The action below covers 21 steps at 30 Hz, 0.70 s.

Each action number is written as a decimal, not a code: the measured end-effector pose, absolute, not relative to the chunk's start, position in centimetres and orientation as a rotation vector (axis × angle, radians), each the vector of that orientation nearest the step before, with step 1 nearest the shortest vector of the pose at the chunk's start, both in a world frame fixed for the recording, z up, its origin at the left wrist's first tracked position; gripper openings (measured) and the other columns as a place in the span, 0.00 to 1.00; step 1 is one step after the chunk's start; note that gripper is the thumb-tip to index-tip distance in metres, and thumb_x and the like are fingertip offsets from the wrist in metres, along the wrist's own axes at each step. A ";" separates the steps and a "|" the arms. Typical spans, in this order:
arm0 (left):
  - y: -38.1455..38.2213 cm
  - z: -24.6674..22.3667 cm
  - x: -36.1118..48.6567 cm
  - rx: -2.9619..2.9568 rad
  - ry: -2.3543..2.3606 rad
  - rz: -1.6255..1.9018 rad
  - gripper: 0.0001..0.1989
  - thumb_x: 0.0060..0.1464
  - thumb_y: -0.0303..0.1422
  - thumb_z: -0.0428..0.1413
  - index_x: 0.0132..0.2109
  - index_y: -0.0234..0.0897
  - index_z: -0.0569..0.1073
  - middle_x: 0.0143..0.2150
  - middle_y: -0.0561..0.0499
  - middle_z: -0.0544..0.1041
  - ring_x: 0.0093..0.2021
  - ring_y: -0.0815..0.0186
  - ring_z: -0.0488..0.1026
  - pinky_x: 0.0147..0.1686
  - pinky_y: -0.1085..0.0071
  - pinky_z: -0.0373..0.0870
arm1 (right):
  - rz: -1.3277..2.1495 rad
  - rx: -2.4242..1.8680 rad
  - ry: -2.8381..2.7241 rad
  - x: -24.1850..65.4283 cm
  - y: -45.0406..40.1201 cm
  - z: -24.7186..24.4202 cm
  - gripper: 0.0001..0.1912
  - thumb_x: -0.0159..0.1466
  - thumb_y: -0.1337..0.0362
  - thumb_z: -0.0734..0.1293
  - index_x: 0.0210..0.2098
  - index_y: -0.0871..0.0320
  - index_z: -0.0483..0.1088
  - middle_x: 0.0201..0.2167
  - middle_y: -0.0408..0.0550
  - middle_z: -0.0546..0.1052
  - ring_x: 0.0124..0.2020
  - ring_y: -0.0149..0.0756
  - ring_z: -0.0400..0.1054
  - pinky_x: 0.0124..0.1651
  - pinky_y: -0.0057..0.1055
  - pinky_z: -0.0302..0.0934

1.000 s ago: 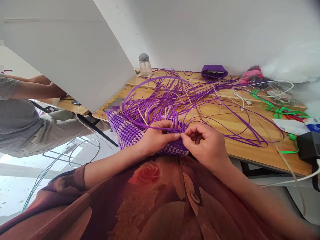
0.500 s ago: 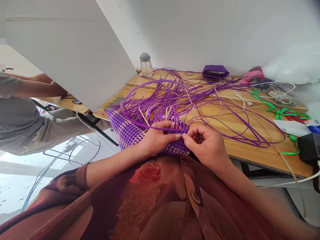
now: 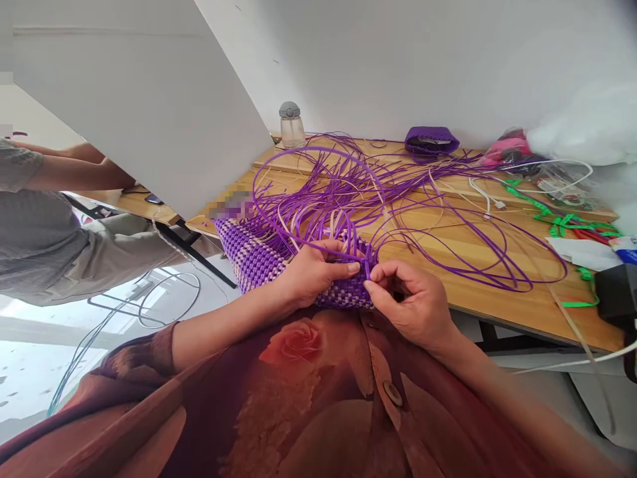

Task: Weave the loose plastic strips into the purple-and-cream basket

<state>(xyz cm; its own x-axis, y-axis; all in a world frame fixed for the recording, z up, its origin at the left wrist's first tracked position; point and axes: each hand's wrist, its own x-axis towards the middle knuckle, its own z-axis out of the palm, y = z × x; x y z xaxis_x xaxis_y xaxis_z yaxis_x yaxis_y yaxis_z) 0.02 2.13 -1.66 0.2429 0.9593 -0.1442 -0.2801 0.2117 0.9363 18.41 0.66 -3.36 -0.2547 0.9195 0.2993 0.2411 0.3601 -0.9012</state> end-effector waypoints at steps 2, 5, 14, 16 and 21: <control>2.2 -1.7 0.0 0.944 0.908 1.030 0.17 0.37 0.32 0.72 0.35 0.31 0.79 0.31 0.50 0.80 0.31 0.69 0.74 0.36 0.70 0.70 | 0.959 -1.071 -1.746 18.6 0.6 -3.5 0.10 0.60 0.58 0.71 0.31 0.57 0.70 0.24 0.42 0.71 0.23 0.29 0.62 0.26 0.27 0.58; 2.2 -1.7 0.0 0.956 0.889 0.987 0.17 0.38 0.31 0.72 0.37 0.31 0.80 0.32 0.50 0.80 0.32 0.69 0.75 0.38 0.70 0.70 | 1.002 -1.175 -1.713 18.6 0.8 -3.5 0.15 0.61 0.53 0.71 0.29 0.57 0.69 0.21 0.40 0.68 0.21 0.27 0.59 0.24 0.26 0.54; 1.9 -2.2 0.1 0.976 0.922 1.035 0.17 0.34 0.31 0.73 0.34 0.32 0.80 0.31 0.51 0.80 0.30 0.69 0.73 0.37 0.70 0.69 | 1.031 -1.216 -1.789 18.4 -0.6 -2.8 0.14 0.65 0.55 0.68 0.28 0.57 0.69 0.23 0.42 0.70 0.23 0.28 0.61 0.25 0.26 0.56; 1.9 -2.2 0.0 0.975 0.909 1.003 0.18 0.34 0.30 0.73 0.35 0.32 0.80 0.31 0.51 0.80 0.30 0.70 0.73 0.36 0.71 0.69 | 1.046 -1.214 -1.777 18.5 -0.6 -2.9 0.14 0.65 0.54 0.68 0.29 0.57 0.69 0.23 0.42 0.71 0.23 0.29 0.62 0.26 0.27 0.57; 1.9 -2.0 0.1 1.003 0.943 0.980 0.17 0.37 0.34 0.72 0.36 0.32 0.80 0.30 0.51 0.79 0.30 0.70 0.73 0.35 0.71 0.69 | 0.963 -1.170 -1.774 18.3 -0.3 -3.3 0.12 0.64 0.55 0.69 0.30 0.57 0.72 0.25 0.42 0.73 0.26 0.30 0.64 0.31 0.28 0.60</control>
